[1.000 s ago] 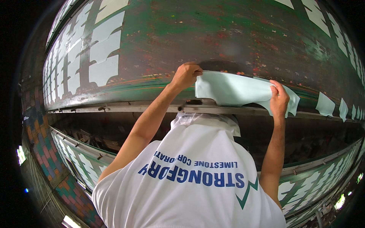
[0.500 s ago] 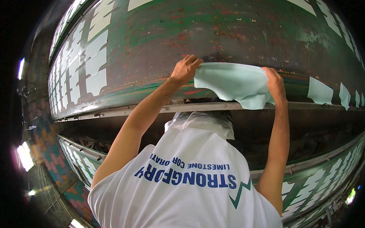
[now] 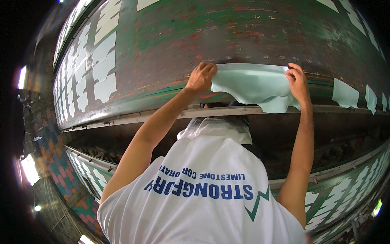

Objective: The person repeatedly places white cutout stickers onto a green curved surface, smoothing each one with their hands. They handle the stickers one at a time, aligning them in rows and pressing them down to adhere.

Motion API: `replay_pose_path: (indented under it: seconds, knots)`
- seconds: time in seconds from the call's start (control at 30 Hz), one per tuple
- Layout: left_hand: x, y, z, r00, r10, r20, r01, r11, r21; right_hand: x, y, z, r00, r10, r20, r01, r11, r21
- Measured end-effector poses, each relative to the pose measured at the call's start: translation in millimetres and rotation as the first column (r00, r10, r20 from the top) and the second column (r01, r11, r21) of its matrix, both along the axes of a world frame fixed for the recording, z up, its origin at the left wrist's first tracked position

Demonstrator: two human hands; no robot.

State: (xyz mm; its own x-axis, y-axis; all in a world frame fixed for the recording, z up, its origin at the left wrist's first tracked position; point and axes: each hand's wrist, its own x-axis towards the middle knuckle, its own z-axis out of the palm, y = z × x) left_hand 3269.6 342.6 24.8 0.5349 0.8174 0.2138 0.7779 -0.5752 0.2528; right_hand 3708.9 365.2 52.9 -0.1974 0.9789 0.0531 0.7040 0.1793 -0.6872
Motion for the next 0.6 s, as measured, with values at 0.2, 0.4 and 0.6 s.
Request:
replay_pose_path:
  seconds: [0.2,0.4,0.6]
  knots:
    - [-8,-66,53,0.953,-0.102,0.284,0.157,0.971,-0.18,-8,-8,16,0.917,-0.086,-0.389,0.037,0.991,-0.13]
    - [-84,-85,91,0.718,0.155,0.679,0.108,0.939,-0.328,-75,3,11,0.797,-0.199,-0.571,0.054,0.964,-0.261]
    - [-192,-51,84,0.493,0.433,0.755,-0.194,0.9,-0.389,-207,14,-19,0.864,0.005,-0.504,-0.1,0.982,-0.161]
